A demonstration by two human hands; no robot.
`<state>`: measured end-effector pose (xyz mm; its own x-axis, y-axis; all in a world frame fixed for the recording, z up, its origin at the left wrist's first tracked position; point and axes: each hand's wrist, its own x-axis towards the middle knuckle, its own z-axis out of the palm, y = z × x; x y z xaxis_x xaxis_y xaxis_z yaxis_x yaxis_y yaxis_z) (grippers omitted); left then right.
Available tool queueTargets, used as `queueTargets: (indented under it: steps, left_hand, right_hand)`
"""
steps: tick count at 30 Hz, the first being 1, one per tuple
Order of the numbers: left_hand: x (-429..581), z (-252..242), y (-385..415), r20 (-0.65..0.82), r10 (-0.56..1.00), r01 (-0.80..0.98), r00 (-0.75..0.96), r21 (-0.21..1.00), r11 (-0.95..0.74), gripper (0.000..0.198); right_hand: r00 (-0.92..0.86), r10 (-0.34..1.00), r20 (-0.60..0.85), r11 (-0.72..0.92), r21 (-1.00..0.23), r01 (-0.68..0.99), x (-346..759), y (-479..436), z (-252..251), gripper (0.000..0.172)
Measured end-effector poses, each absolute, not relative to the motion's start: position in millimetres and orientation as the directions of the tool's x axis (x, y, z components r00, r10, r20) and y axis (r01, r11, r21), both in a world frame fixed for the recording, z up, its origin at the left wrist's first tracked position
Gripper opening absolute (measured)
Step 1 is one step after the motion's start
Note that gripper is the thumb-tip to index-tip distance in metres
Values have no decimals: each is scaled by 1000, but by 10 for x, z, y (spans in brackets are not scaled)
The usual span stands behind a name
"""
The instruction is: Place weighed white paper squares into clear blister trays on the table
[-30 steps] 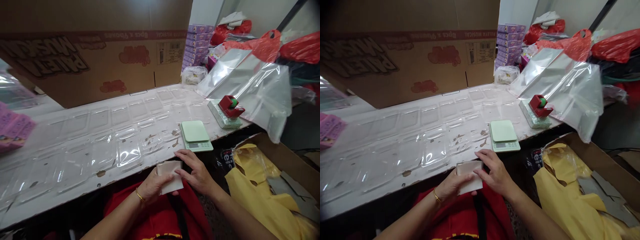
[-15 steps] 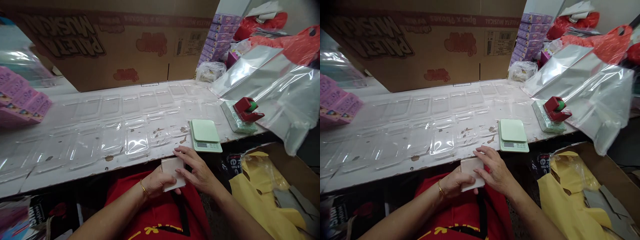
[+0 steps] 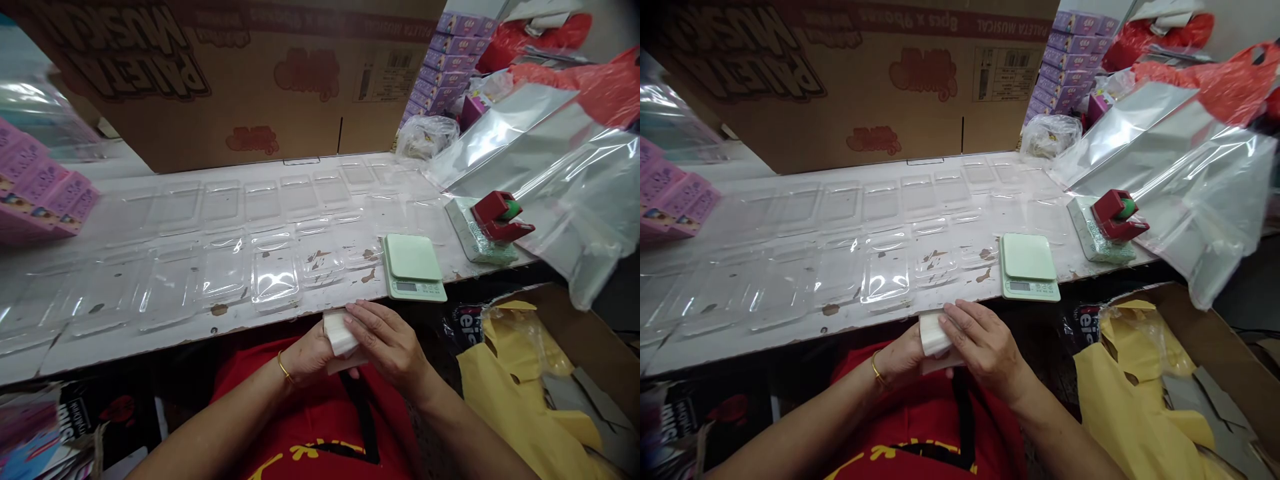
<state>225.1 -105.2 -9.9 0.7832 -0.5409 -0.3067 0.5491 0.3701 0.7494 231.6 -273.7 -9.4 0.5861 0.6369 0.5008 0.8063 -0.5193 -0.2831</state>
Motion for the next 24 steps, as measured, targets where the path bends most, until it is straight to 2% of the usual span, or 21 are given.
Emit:
queueTargets:
  steps: [3, 9, 14, 18, 24]
  left_hand:
    - [2225, -69, -1047, -306, -538, 561, 786, 719, 410, 17]
    - [2205, -61, -1016, -378, -528, 627, 761, 640, 444, 33]
    - [2206, -86, -1004, -365, -534, 617, 762, 660, 429, 38]
    - [2209, -98, -1021, -319, -549, 590, 772, 679, 436, 37]
    - [2210, -133, -1042, -385, -553, 644, 739, 645, 412, 38]
  right_hand:
    - [569, 648, 506, -532, -233, 814, 2299, -2737, -88, 44]
    - [537, 672, 510, -534, -168, 829, 2271, -2742, -82, 44]
    - [550, 678, 487, -549, -162, 820, 2261, -2730, -66, 41]
    - [553, 643, 529, -555, -175, 813, 2255, -2718, -77, 37]
    - [489, 646, 586, -536, -107, 837, 2253, -2730, -117, 33]
